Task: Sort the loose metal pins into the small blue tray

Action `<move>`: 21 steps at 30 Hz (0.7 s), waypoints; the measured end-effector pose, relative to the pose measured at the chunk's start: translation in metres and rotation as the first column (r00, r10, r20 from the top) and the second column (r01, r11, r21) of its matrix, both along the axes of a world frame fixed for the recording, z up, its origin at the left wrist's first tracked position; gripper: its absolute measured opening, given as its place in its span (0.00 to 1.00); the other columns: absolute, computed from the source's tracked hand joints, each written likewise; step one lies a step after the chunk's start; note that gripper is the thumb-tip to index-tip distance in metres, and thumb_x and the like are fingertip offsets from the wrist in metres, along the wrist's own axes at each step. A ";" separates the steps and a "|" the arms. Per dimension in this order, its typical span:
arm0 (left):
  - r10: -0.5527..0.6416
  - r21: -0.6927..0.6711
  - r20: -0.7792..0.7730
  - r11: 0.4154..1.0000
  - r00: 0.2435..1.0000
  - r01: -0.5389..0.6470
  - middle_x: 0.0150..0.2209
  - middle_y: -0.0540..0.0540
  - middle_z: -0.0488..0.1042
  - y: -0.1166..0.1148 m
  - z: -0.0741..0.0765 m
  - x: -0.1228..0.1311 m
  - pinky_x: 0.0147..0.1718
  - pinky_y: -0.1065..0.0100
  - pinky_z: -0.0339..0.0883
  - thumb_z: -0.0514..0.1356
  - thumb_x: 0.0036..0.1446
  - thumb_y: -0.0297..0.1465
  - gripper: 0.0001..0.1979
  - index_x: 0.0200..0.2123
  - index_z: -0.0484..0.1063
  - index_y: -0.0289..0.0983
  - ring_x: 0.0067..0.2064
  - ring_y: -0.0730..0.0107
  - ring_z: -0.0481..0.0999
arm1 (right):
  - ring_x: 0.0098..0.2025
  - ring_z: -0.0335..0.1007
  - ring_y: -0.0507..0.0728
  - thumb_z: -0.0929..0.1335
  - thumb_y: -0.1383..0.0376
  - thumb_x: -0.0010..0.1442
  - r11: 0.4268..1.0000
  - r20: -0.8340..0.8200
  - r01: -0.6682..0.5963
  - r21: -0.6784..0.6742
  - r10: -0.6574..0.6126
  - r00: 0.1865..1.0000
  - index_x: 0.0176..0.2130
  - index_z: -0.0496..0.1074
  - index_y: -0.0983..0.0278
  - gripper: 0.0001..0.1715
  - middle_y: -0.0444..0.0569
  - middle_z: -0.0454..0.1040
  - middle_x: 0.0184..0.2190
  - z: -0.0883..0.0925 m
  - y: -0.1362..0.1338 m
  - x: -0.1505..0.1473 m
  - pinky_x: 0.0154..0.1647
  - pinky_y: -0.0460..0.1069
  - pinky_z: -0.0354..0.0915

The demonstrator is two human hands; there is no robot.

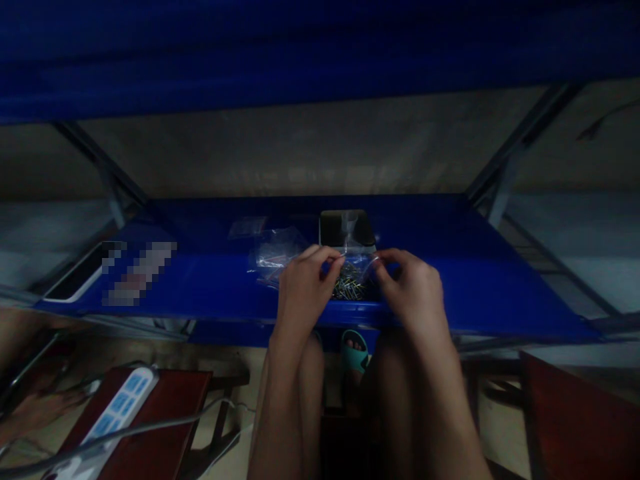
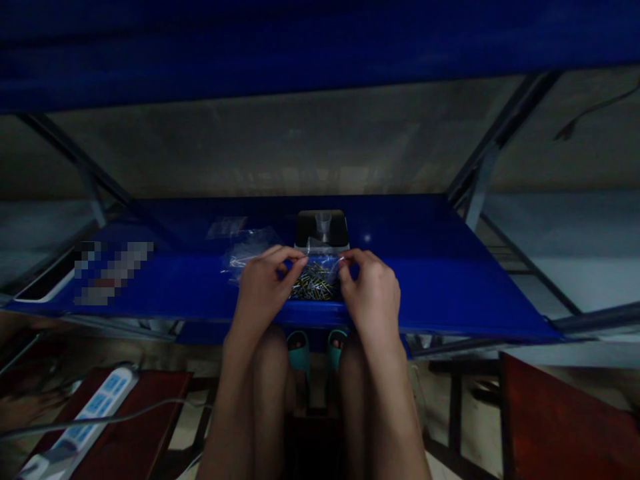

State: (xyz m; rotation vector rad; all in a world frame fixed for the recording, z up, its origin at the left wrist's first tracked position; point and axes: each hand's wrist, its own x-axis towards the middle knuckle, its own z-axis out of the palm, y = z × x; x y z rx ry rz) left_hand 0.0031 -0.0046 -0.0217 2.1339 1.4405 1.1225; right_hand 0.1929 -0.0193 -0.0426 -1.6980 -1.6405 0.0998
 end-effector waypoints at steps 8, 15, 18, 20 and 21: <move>0.007 0.073 -0.021 0.997 1.000 -0.005 0.42 0.49 0.82 -0.003 0.002 -0.002 0.36 0.65 0.66 0.60 0.71 0.35 0.09 0.42 0.81 0.43 0.36 0.70 0.78 | 0.37 0.75 0.59 0.65 0.67 0.62 0.998 -0.063 -0.060 0.007 0.061 0.996 0.45 0.80 0.63 0.15 0.53 0.82 0.42 -0.002 0.002 -0.001 0.39 0.54 0.65; 0.029 0.156 0.033 0.987 0.999 -0.034 0.40 0.49 0.82 -0.006 0.003 -0.003 0.33 0.67 0.65 0.62 0.70 0.36 0.08 0.43 0.81 0.42 0.33 0.72 0.76 | 0.36 0.75 0.58 0.65 0.68 0.60 0.994 -0.146 -0.101 0.036 0.106 0.984 0.45 0.80 0.62 0.17 0.52 0.82 0.43 -0.001 0.002 0.000 0.40 0.54 0.66; 0.025 0.182 0.057 0.983 0.998 -0.035 0.41 0.49 0.81 -0.006 0.004 -0.003 0.33 0.68 0.66 0.62 0.70 0.35 0.07 0.43 0.81 0.42 0.34 0.72 0.77 | 0.33 0.73 0.56 0.65 0.69 0.58 0.991 -0.190 -0.125 0.041 0.130 0.973 0.44 0.81 0.62 0.18 0.52 0.82 0.43 0.001 0.002 -0.001 0.36 0.52 0.65; 0.013 0.186 0.065 0.982 0.998 -0.025 0.41 0.49 0.81 -0.006 0.004 -0.003 0.33 0.68 0.67 0.62 0.70 0.34 0.07 0.43 0.81 0.42 0.35 0.73 0.77 | 0.31 0.72 0.55 0.66 0.66 0.61 0.989 -0.199 -0.144 0.033 0.148 0.969 0.45 0.81 0.62 0.15 0.52 0.82 0.43 0.002 0.002 -0.003 0.34 0.51 0.64; 0.006 0.183 0.069 0.983 0.998 -0.019 0.41 0.49 0.81 -0.006 0.004 -0.003 0.33 0.69 0.67 0.62 0.70 0.34 0.07 0.43 0.81 0.42 0.34 0.73 0.77 | 0.30 0.71 0.55 0.67 0.64 0.62 0.987 -0.198 -0.155 0.027 0.158 0.967 0.45 0.81 0.62 0.15 0.52 0.82 0.43 0.003 0.002 -0.004 0.33 0.51 0.64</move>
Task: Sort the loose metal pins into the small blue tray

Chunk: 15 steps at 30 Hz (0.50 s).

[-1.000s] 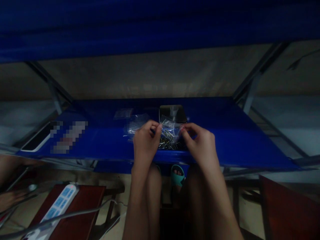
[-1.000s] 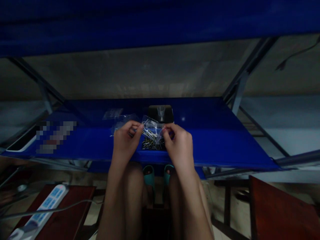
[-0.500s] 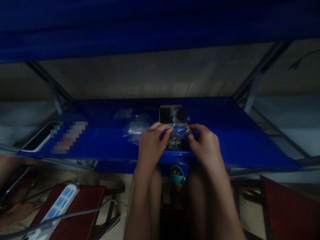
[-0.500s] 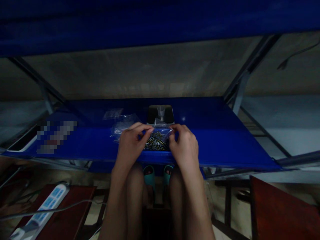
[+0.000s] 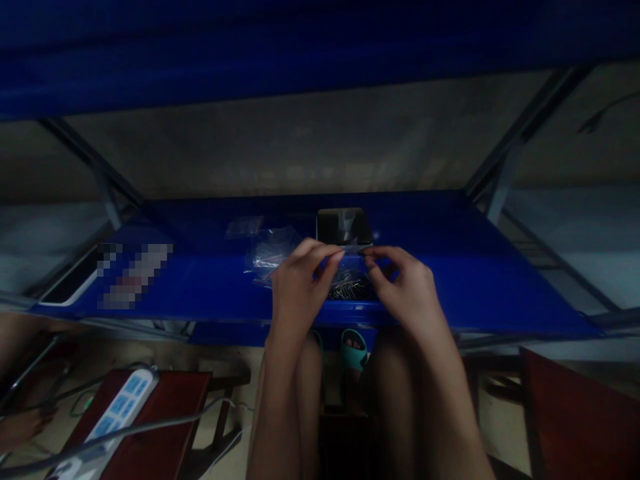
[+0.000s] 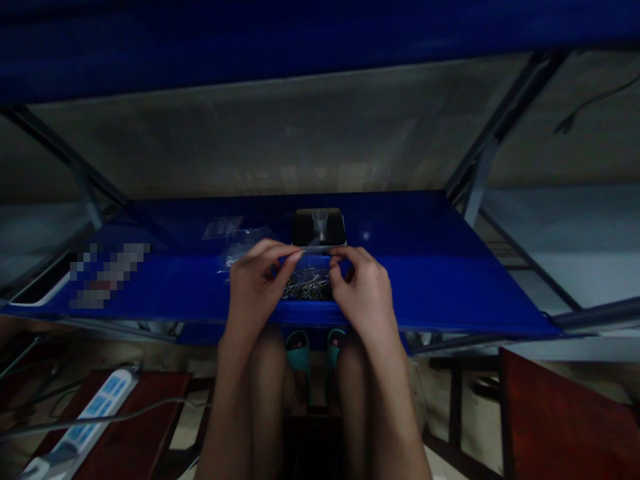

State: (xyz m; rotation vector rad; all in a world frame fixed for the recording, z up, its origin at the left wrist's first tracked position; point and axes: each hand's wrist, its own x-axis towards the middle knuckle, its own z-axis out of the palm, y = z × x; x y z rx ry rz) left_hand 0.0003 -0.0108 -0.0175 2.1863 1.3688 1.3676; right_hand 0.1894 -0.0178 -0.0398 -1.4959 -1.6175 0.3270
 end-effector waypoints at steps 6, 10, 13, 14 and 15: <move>-0.064 -0.019 0.081 0.998 0.995 0.066 0.41 0.49 0.81 -0.002 0.004 0.002 0.35 0.69 0.69 0.62 0.70 0.33 0.06 0.43 0.81 0.41 0.36 0.73 0.78 | 0.30 0.72 0.53 0.69 0.61 0.65 0.995 -0.033 -0.100 0.004 0.100 0.994 0.47 0.81 0.62 0.14 0.51 0.82 0.44 0.006 -0.002 -0.003 0.32 0.49 0.63; -0.102 -0.028 0.136 0.994 0.985 0.107 0.43 0.48 0.81 -0.003 0.007 0.004 0.36 0.69 0.72 0.61 0.70 0.34 0.07 0.44 0.81 0.42 0.37 0.71 0.79 | 0.31 0.73 0.53 0.69 0.62 0.66 0.988 -0.081 -0.147 0.035 0.150 0.985 0.41 0.81 0.62 0.10 0.50 0.82 0.40 0.011 -0.003 -0.007 0.30 0.48 0.62; -0.054 -0.063 0.197 0.996 0.979 0.068 0.43 0.48 0.81 -0.003 0.009 0.004 0.30 0.71 0.69 0.62 0.69 0.35 0.11 0.52 0.78 0.43 0.32 0.75 0.76 | 0.30 0.71 0.53 0.69 0.60 0.66 0.994 -0.114 -0.099 0.039 0.103 0.988 0.39 0.80 0.62 0.10 0.49 0.82 0.35 0.014 -0.004 -0.009 0.29 0.48 0.61; -0.030 -0.088 0.224 0.995 0.974 0.051 0.43 0.48 0.81 -0.003 0.009 0.003 0.28 0.71 0.68 0.63 0.68 0.36 0.14 0.55 0.77 0.43 0.30 0.75 0.75 | 0.29 0.71 0.53 0.70 0.59 0.66 0.997 -0.141 -0.075 0.037 0.079 0.987 0.39 0.80 0.62 0.11 0.49 0.81 0.34 0.015 -0.004 -0.009 0.28 0.48 0.61; -0.008 -0.120 0.244 0.992 0.970 0.038 0.43 0.48 0.81 -0.002 0.009 0.003 0.27 0.71 0.68 0.64 0.67 0.36 0.17 0.57 0.75 0.42 0.29 0.76 0.75 | 0.29 0.71 0.53 0.70 0.58 0.65 0.998 -0.182 -0.053 0.034 0.059 0.982 0.39 0.80 0.62 0.11 0.49 0.81 0.34 0.016 -0.004 -0.009 0.28 0.47 0.61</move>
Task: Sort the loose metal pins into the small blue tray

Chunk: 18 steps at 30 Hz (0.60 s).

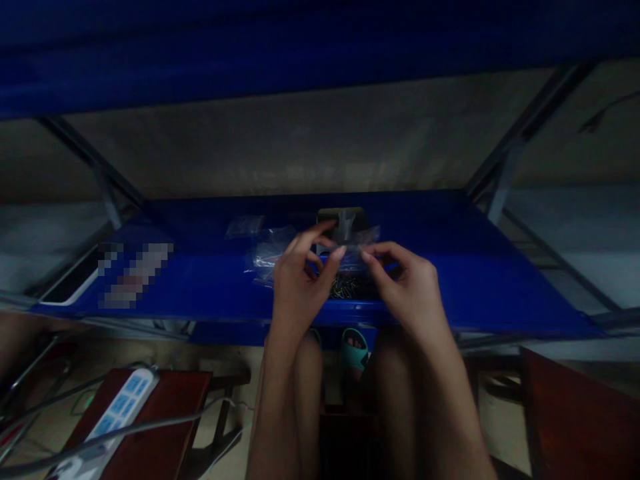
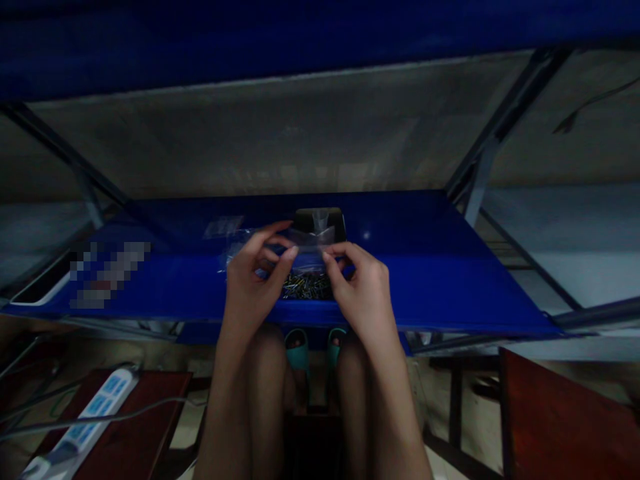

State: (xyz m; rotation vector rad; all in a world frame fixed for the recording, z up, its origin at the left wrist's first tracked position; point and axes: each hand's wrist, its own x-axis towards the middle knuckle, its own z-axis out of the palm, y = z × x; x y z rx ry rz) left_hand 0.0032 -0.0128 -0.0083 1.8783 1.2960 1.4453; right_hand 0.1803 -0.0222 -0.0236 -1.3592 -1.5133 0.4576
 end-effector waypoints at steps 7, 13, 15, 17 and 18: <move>-0.074 -0.109 -0.096 0.992 0.993 0.064 0.38 0.49 0.83 0.005 -0.006 -0.004 0.28 0.69 0.66 0.63 0.67 0.36 0.06 0.41 0.79 0.41 0.29 0.74 0.76 | 0.31 0.75 0.54 0.75 0.56 0.61 0.999 -0.370 -0.047 0.010 0.048 0.928 0.39 0.79 0.62 0.13 0.48 0.82 0.33 0.009 -0.002 -0.002 0.33 0.48 0.69; -0.071 -0.150 0.119 0.985 0.990 0.089 0.31 0.51 0.82 0.000 0.002 -0.003 0.24 0.68 0.64 0.62 0.67 0.38 0.09 0.35 0.75 0.42 0.26 0.73 0.74 | 0.28 0.69 0.52 0.75 0.54 0.59 0.990 -0.357 -0.126 -0.058 0.097 0.929 0.39 0.79 0.64 0.16 0.48 0.79 0.31 0.008 -0.001 -0.005 0.26 0.47 0.62; -0.077 -0.157 0.167 0.982 0.983 0.103 0.32 0.50 0.82 -0.001 0.004 -0.005 0.24 0.68 0.64 0.61 0.67 0.38 0.09 0.35 0.75 0.42 0.25 0.73 0.74 | 0.27 0.68 0.51 0.74 0.54 0.59 0.984 -0.339 -0.160 -0.078 0.125 0.932 0.37 0.79 0.64 0.15 0.47 0.78 0.30 0.007 -0.002 -0.006 0.26 0.47 0.60; -0.092 -0.165 0.189 0.978 0.978 0.124 0.32 0.50 0.82 0.000 0.004 -0.007 0.24 0.68 0.64 0.61 0.67 0.38 0.09 0.35 0.75 0.42 0.26 0.73 0.74 | 0.26 0.66 0.50 0.74 0.55 0.60 0.983 -0.328 -0.168 -0.077 0.134 0.935 0.35 0.79 0.64 0.14 0.47 0.77 0.29 0.007 -0.003 -0.006 0.26 0.47 0.59; -0.098 -0.168 0.196 0.977 0.976 0.132 0.32 0.49 0.82 0.001 0.003 -0.008 0.24 0.69 0.65 0.61 0.68 0.39 0.10 0.35 0.76 0.42 0.26 0.73 0.74 | 0.26 0.65 0.50 0.73 0.55 0.61 0.983 -0.330 -0.168 -0.072 0.136 0.934 0.34 0.78 0.64 0.14 0.46 0.76 0.28 0.008 -0.003 -0.007 0.26 0.47 0.58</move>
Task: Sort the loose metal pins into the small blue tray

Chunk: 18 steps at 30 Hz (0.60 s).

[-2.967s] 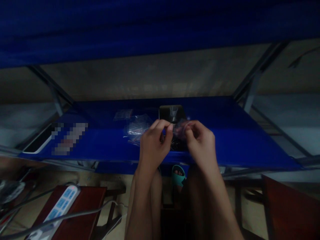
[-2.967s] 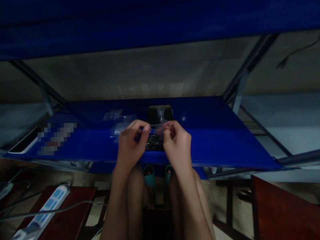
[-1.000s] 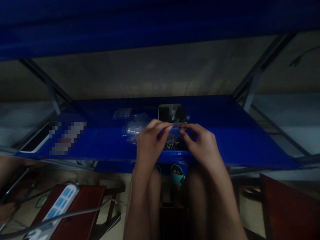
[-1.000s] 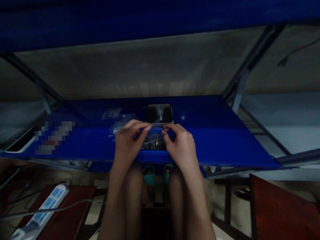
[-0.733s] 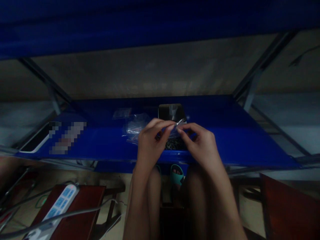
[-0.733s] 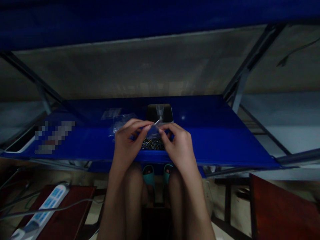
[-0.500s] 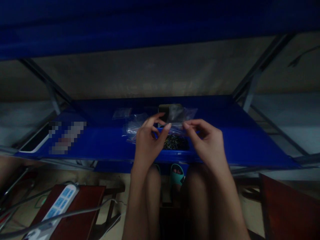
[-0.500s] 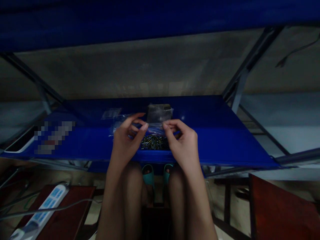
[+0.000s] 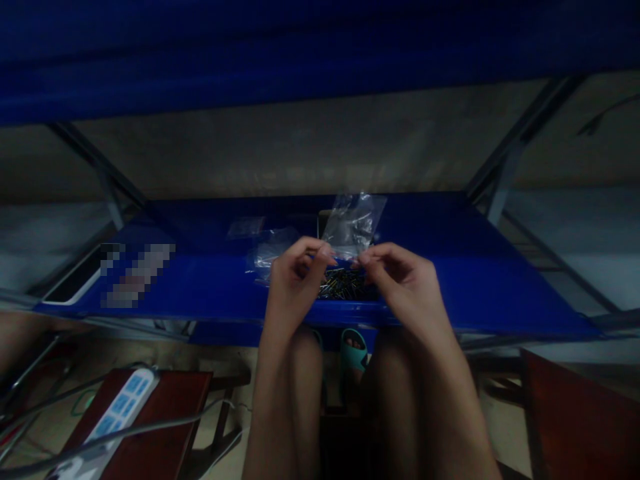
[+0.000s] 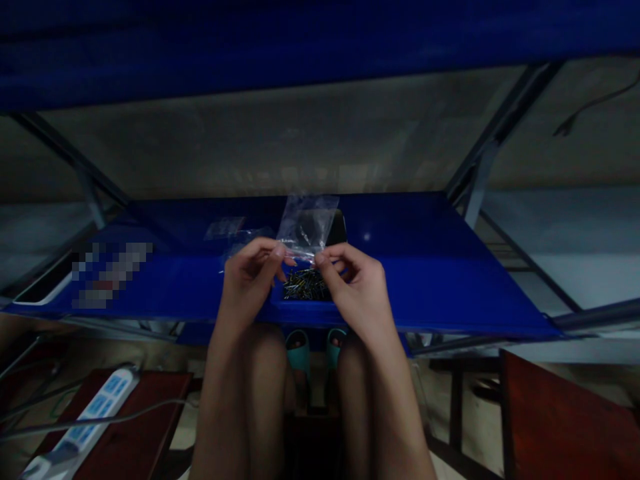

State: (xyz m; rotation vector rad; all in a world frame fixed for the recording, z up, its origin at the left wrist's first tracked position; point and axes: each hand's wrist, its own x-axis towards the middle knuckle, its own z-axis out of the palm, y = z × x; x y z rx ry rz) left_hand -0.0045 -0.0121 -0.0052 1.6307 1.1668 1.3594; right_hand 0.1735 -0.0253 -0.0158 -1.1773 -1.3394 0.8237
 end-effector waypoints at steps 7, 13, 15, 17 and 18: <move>0.077 0.014 0.126 0.997 0.989 -0.080 0.30 0.49 0.81 0.005 -0.004 -0.002 0.22 0.72 0.65 0.64 0.64 0.37 0.09 0.34 0.72 0.39 0.24 0.75 0.74 | 0.25 0.63 0.50 0.73 0.55 0.62 1.000 -0.014 -0.014 0.008 0.014 1.000 0.34 0.77 0.64 0.13 0.45 0.74 0.26 0.002 -0.002 0.002 0.25 0.47 0.56; 0.071 0.082 0.142 0.993 0.987 -0.083 0.26 0.51 0.77 0.002 -0.003 0.000 0.22 0.72 0.62 0.64 0.64 0.36 0.08 0.33 0.73 0.39 0.23 0.76 0.71 | 0.25 0.64 0.49 0.73 0.55 0.62 1.000 -0.043 -0.018 0.009 0.018 0.999 0.34 0.76 0.63 0.13 0.45 0.75 0.28 0.002 -0.003 0.000 0.25 0.47 0.57; 0.076 0.096 0.152 0.991 0.985 -0.091 0.25 0.52 0.75 0.001 -0.002 0.001 0.22 0.72 0.60 0.64 0.65 0.36 0.09 0.33 0.73 0.40 0.22 0.76 0.69 | 0.25 0.64 0.49 0.73 0.55 0.62 1.000 -0.061 -0.011 0.011 0.012 0.998 0.34 0.76 0.63 0.14 0.45 0.75 0.27 0.004 -0.003 -0.002 0.26 0.47 0.58; 0.076 0.080 0.154 0.993 0.985 -0.089 0.25 0.52 0.75 0.001 -0.003 0.003 0.21 0.71 0.58 0.64 0.65 0.37 0.09 0.33 0.73 0.40 0.22 0.76 0.67 | 0.26 0.65 0.50 0.73 0.55 0.62 1.000 -0.073 -0.008 0.018 0.009 0.997 0.34 0.75 0.63 0.14 0.45 0.75 0.28 0.006 -0.004 -0.002 0.26 0.47 0.59; 0.071 0.064 0.156 0.995 0.985 -0.082 0.26 0.51 0.76 0.002 -0.003 0.003 0.21 0.71 0.58 0.64 0.65 0.37 0.09 0.33 0.73 0.40 0.22 0.76 0.67 | 0.26 0.66 0.50 0.73 0.55 0.62 1.000 -0.075 -0.009 0.024 0.011 0.997 0.34 0.75 0.63 0.13 0.45 0.76 0.28 0.006 -0.005 -0.002 0.26 0.47 0.59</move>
